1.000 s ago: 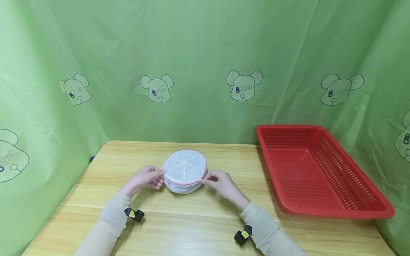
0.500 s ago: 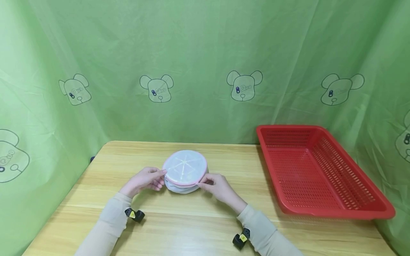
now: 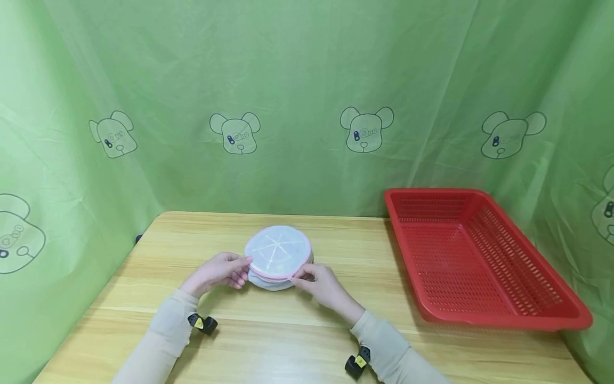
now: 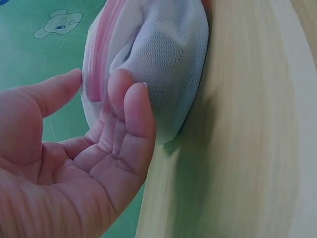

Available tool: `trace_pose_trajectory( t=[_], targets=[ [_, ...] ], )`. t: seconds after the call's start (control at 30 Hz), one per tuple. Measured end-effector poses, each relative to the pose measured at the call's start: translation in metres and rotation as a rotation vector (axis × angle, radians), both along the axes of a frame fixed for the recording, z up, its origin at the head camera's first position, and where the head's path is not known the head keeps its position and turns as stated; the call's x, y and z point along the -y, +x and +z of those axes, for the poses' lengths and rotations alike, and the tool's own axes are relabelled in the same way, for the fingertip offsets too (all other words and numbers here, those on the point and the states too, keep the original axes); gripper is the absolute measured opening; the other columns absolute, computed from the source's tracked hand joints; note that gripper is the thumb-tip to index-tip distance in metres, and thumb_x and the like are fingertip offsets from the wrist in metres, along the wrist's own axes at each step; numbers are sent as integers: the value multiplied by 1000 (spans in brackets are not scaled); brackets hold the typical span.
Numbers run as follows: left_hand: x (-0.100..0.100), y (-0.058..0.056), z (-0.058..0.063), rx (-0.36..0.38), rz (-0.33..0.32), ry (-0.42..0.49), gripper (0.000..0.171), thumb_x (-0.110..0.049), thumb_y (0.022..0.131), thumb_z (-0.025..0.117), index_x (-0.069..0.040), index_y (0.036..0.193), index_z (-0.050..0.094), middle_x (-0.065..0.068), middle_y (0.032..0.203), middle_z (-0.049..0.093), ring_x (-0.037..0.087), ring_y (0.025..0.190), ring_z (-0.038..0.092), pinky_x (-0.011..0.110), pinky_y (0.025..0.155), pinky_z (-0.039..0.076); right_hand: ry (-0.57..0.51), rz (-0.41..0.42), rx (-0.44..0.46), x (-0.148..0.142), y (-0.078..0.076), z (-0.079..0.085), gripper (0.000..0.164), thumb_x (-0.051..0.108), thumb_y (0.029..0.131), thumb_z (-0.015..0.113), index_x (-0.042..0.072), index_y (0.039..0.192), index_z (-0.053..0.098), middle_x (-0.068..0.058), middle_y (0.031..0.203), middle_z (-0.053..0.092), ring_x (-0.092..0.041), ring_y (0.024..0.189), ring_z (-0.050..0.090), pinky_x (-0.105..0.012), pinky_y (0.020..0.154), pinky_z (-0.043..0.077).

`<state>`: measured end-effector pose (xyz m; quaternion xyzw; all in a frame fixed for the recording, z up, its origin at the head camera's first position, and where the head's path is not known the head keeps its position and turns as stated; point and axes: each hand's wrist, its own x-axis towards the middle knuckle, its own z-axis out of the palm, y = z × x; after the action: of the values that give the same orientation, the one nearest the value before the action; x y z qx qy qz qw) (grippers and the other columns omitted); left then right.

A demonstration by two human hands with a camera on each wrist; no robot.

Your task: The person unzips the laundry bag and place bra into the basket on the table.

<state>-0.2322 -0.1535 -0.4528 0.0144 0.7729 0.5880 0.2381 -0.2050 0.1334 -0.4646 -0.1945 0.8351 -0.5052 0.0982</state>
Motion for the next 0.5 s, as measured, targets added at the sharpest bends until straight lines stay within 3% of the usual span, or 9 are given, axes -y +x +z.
trace_pose_trajectory(
  t=[0.5],
  targets=[
    [-6,1,0,-1,3,-1,39,-37,94,61,2,99,64,4,76,65,12,64,63,26,65,59,-3,23,-10,7,5,-3,14,23,90,68,9,91,70,-10,89,70,-12,77,58,-22,70,51]
  ],
)
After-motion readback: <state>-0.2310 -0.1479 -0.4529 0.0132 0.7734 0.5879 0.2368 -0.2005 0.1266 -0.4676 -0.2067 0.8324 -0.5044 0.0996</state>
